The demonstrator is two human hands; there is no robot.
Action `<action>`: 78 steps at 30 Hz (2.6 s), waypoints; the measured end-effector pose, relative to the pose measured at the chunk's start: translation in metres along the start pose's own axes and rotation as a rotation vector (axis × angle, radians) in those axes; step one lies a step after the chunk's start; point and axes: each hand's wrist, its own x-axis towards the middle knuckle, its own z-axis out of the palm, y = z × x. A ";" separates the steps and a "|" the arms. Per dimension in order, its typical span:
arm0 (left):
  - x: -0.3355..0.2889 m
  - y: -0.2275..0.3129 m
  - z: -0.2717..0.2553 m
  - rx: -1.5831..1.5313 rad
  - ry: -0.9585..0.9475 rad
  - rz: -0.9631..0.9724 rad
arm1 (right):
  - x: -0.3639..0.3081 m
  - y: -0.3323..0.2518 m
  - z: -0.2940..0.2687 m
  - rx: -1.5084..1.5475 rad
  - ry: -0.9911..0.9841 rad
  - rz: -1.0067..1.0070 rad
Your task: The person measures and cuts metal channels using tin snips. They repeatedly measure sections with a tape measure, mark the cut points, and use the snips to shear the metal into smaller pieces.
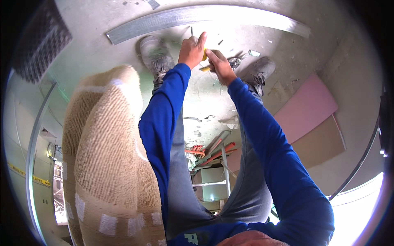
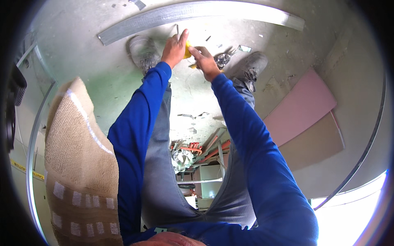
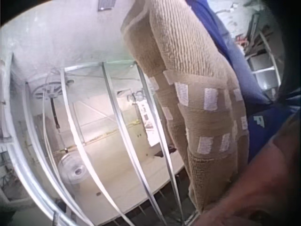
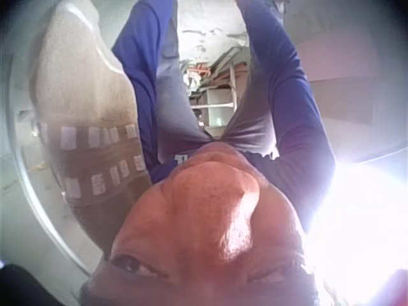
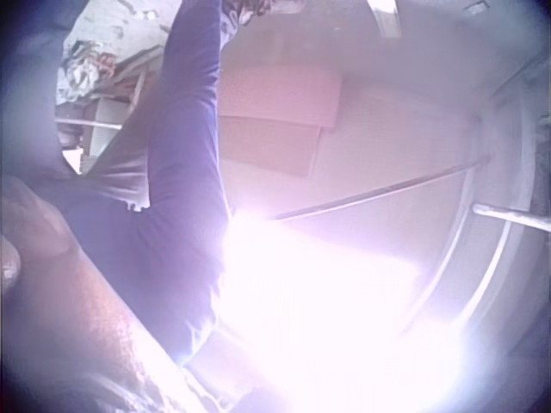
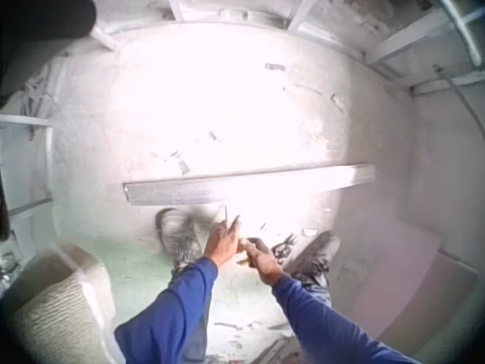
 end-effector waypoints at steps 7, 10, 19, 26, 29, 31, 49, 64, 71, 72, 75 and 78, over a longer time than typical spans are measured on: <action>0.036 0.043 -0.007 0.557 0.405 0.216 | 0.066 -0.017 -0.024 -0.814 0.194 -0.115; 0.061 0.045 -0.019 0.701 0.338 0.267 | 0.073 -0.021 -0.024 -1.129 0.143 -0.135; 0.086 0.024 -0.026 0.859 0.361 0.228 | 0.061 -0.031 -0.047 -0.966 0.173 -0.119; 0.090 0.022 -0.031 0.915 0.300 0.129 | 0.043 -0.013 -0.068 -0.663 0.138 -0.025; 0.090 0.023 -0.028 0.889 0.359 0.163 | 0.034 -0.003 -0.077 -0.696 0.165 0.030; 0.091 0.023 -0.027 0.898 0.357 0.164 | 0.030 0.000 -0.083 -0.693 0.151 0.011; 0.027 0.090 -0.104 0.576 -0.237 0.304 | -0.025 -0.005 -0.092 -0.530 0.414 -0.189; -0.307 0.249 -0.216 0.332 0.040 0.223 | -0.285 -0.187 -0.083 0.587 0.074 -0.112; -0.354 0.258 -0.239 0.348 0.116 0.081 | -0.237 -0.147 -0.102 -0.200 0.491 -0.123; -0.351 0.250 -0.236 0.374 0.148 0.062 | -0.219 -0.130 -0.108 -0.257 0.466 -0.066; -0.328 0.213 -0.220 0.420 0.206 -0.013 | -0.156 -0.059 -0.116 -0.450 0.386 0.229; -0.301 0.168 -0.208 0.313 0.209 -0.052 | -0.086 0.019 -0.113 -0.638 0.408 0.288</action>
